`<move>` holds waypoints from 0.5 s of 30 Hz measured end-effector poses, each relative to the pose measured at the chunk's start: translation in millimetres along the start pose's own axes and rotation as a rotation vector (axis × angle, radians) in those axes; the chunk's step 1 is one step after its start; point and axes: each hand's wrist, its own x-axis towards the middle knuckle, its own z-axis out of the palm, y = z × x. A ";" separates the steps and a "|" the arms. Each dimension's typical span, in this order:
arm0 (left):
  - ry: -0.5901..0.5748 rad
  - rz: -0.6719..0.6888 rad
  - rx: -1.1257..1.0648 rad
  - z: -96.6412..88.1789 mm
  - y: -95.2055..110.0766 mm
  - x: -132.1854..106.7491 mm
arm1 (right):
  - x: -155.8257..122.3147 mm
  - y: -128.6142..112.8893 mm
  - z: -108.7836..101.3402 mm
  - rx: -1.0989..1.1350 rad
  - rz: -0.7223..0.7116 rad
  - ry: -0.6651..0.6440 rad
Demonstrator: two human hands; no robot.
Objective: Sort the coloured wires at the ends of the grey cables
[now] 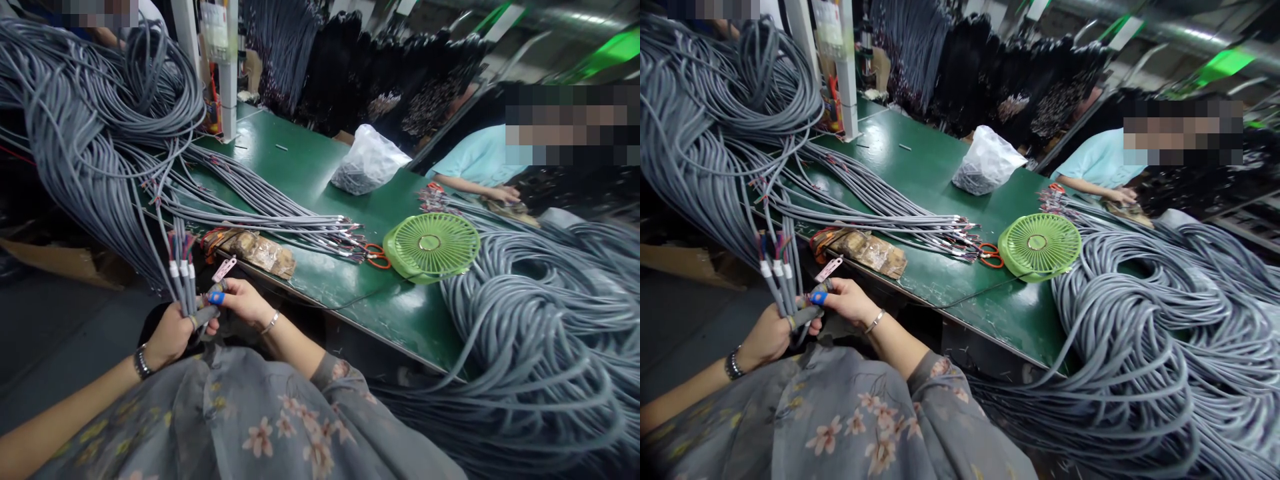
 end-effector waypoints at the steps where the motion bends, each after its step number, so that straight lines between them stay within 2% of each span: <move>1: -0.039 -0.011 0.042 -1.7 -0.5 1.2 | 0.0 -0.5 0.1 -0.028 -0.002 -0.010; 3: -0.090 -0.036 0.090 -3.2 0.4 2.8 | -0.1 -0.4 -0.8 -0.063 -0.020 -0.003; 5: -0.091 -0.048 0.063 -2.0 3.1 3.0 | -0.9 1.4 -2.9 -0.054 -0.050 0.024; 7: -0.051 -0.045 -0.014 1.3 6.3 2.1 | -2.7 4.4 -6.6 0.000 -0.055 0.038; 11: 0.067 -0.043 -0.159 7.6 11.6 -1.6 | -6.6 9.9 -15.4 0.158 0.027 0.036; 15: 0.120 -0.032 -0.223 12.6 16.8 -5.4 | -0.2 6.6 -15.8 0.266 0.084 0.140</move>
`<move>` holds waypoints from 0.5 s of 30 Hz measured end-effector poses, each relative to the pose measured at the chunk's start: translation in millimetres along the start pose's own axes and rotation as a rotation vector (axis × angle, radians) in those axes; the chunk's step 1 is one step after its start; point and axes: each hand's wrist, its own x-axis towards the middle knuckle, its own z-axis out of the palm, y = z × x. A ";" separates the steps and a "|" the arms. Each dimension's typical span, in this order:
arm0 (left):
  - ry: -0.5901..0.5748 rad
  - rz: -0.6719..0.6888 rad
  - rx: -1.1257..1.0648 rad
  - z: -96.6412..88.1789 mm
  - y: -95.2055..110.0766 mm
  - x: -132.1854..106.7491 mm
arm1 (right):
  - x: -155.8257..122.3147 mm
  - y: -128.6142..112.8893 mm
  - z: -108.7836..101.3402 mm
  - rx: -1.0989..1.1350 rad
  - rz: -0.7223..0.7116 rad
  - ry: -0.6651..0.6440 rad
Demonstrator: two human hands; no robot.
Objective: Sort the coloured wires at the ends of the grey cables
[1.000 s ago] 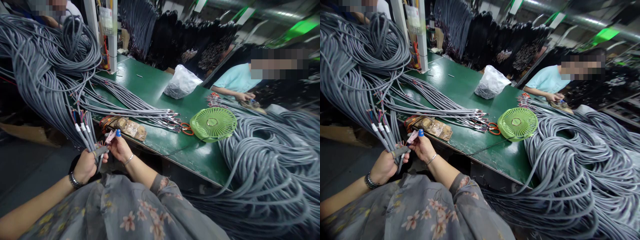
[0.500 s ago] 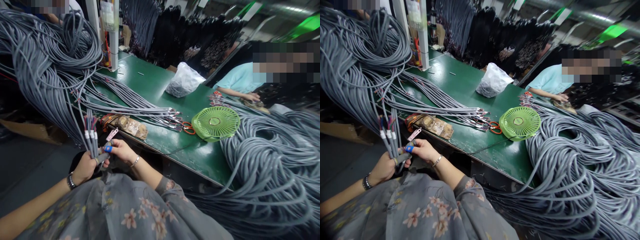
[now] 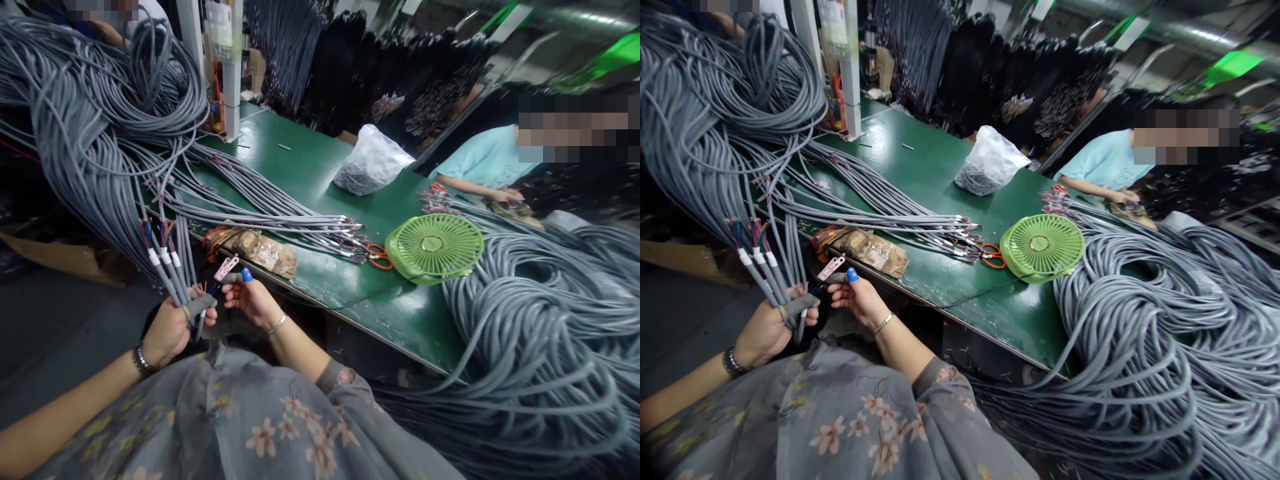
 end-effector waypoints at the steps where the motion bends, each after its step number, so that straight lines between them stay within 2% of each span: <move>1: 0.004 0.007 -0.016 2.1 1.2 -0.7 | 3.1 -2.1 3.0 0.012 0.000 0.027; 4: 0.015 0.028 -0.064 10.0 4.3 -1.4 | 12.7 -8.3 14.4 0.047 -0.037 0.058; 8: 0.046 0.052 -0.098 17.4 4.3 1.2 | 19.8 -10.5 24.0 0.115 -0.074 0.022; 15: 0.046 0.035 -0.057 15.5 -2.9 7.8 | 24.8 -4.4 26.4 0.212 -0.091 0.070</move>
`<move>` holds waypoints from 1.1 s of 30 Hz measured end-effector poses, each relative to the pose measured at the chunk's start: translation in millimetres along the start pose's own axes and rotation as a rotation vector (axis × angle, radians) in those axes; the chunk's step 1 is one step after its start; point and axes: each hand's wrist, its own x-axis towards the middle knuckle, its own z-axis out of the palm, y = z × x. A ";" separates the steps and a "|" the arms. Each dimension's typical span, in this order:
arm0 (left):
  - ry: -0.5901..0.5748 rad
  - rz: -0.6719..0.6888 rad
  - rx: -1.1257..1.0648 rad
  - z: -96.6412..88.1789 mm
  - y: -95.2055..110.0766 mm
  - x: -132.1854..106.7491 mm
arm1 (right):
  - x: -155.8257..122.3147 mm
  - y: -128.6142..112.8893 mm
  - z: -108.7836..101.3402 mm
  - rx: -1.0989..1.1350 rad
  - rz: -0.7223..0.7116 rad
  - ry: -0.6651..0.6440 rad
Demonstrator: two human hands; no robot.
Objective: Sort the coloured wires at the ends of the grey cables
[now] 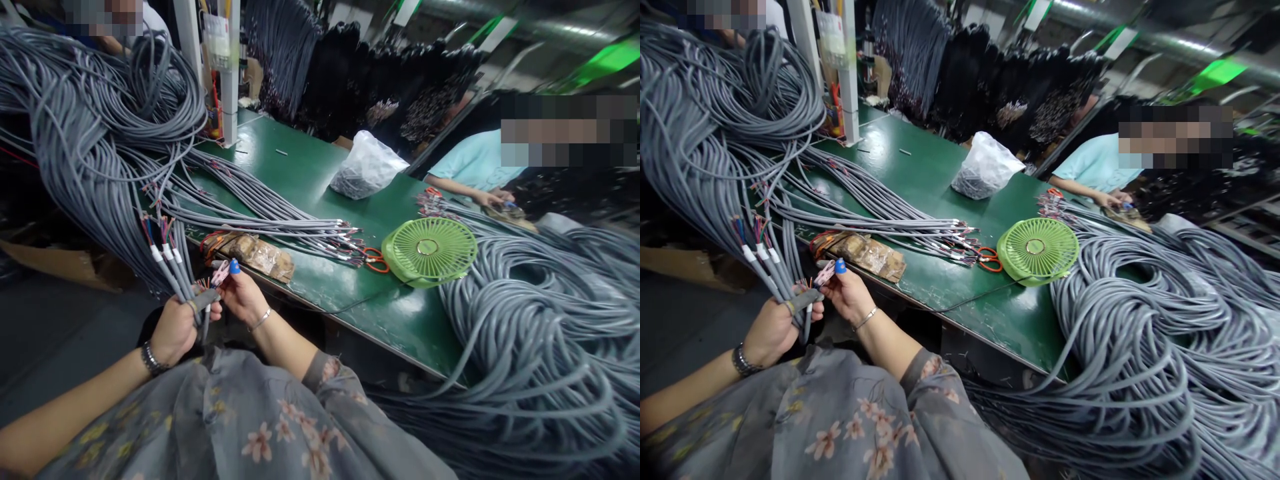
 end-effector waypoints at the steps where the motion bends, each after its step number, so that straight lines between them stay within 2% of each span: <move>1: -0.007 -0.003 0.009 -0.4 -0.4 0.4 | 0.4 0.4 0.0 0.002 0.000 0.003; 8: -0.021 0.004 0.023 -7.1 -0.2 -4.1 | -10.6 4.3 -17.1 -0.137 0.057 -0.076; 12: -0.013 0.005 0.033 -12.7 -3.0 -7.1 | -25.9 8.4 -24.2 -0.250 0.001 -0.149; 20: -0.090 0.007 0.118 -20.3 -10.2 -3.4 | -33.7 2.4 -11.8 -0.416 -0.091 -0.144; 33: -0.035 0.022 0.024 -18.0 -6.3 -3.0 | -33.5 6.9 -7.9 -0.370 -0.096 -0.093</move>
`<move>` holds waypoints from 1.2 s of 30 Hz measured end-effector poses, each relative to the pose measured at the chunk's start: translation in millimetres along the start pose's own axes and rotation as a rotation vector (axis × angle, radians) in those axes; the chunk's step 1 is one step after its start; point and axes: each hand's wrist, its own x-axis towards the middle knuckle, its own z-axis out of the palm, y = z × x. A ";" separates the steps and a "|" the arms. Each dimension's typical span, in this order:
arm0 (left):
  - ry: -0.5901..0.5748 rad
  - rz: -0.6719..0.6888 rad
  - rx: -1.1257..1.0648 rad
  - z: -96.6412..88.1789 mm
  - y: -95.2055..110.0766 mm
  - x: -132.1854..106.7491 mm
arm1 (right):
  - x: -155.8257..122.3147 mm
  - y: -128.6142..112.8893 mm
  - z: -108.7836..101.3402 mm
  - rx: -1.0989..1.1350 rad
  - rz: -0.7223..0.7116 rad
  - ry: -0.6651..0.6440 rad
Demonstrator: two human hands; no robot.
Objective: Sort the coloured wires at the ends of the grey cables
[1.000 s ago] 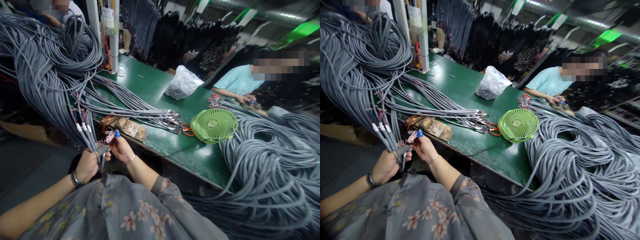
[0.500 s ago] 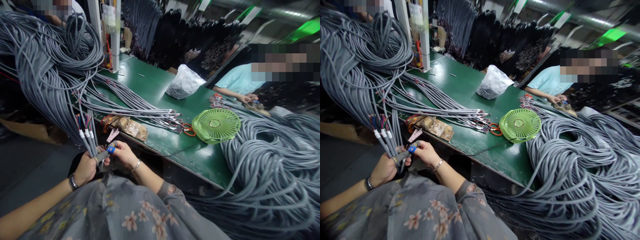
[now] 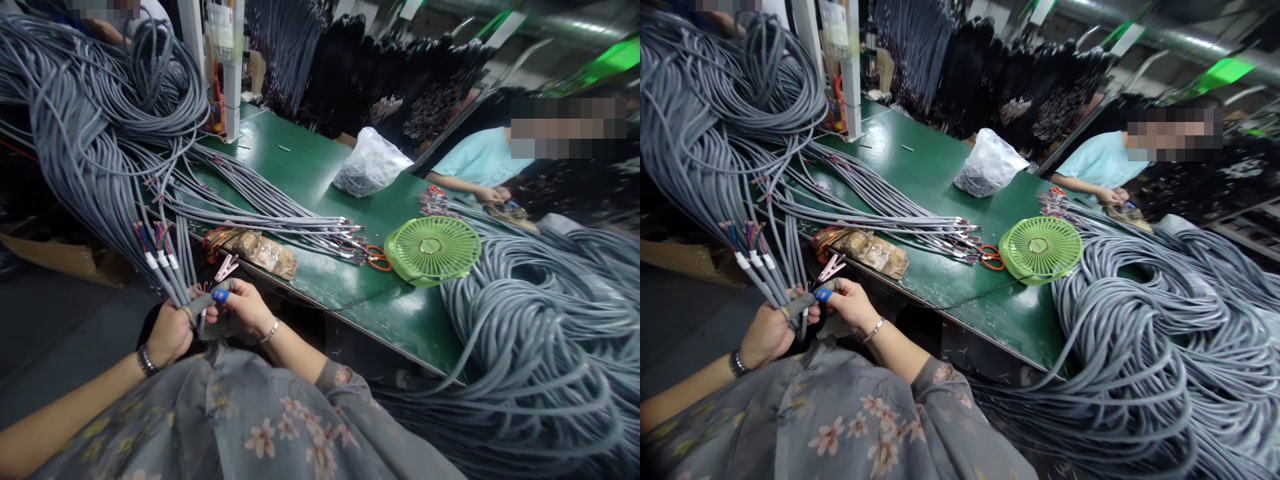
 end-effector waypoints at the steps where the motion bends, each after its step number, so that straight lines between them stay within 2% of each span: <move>1: -0.012 -0.005 0.000 0.0 0.2 0.1 | 0.9 1.1 0.6 0.003 0.002 0.006; 6: -0.081 -0.044 0.039 -1.3 1.7 -0.5 | 4.5 4.5 3.4 -0.003 0.026 -0.026; 11: -0.052 -0.028 0.002 -3.7 1.1 0.8 | 3.8 -0.2 1.6 -0.049 0.008 -0.032; 22: 0.076 -0.012 -0.084 0.5 2.2 2.3 | 1.2 -0.3 1.3 -0.056 -0.004 0.053; 27: 0.082 -0.013 -0.084 -0.6 0.5 3.0 | 3.1 0.4 6.5 -0.015 -0.011 0.091; 32: -0.022 -0.043 -0.031 -2.5 -2.2 2.0 | 7.9 3.8 12.4 0.063 0.016 0.123; 36: 0.021 -0.035 -0.036 -3.6 -0.6 1.7 | 6.5 1.8 6.8 0.115 0.031 0.146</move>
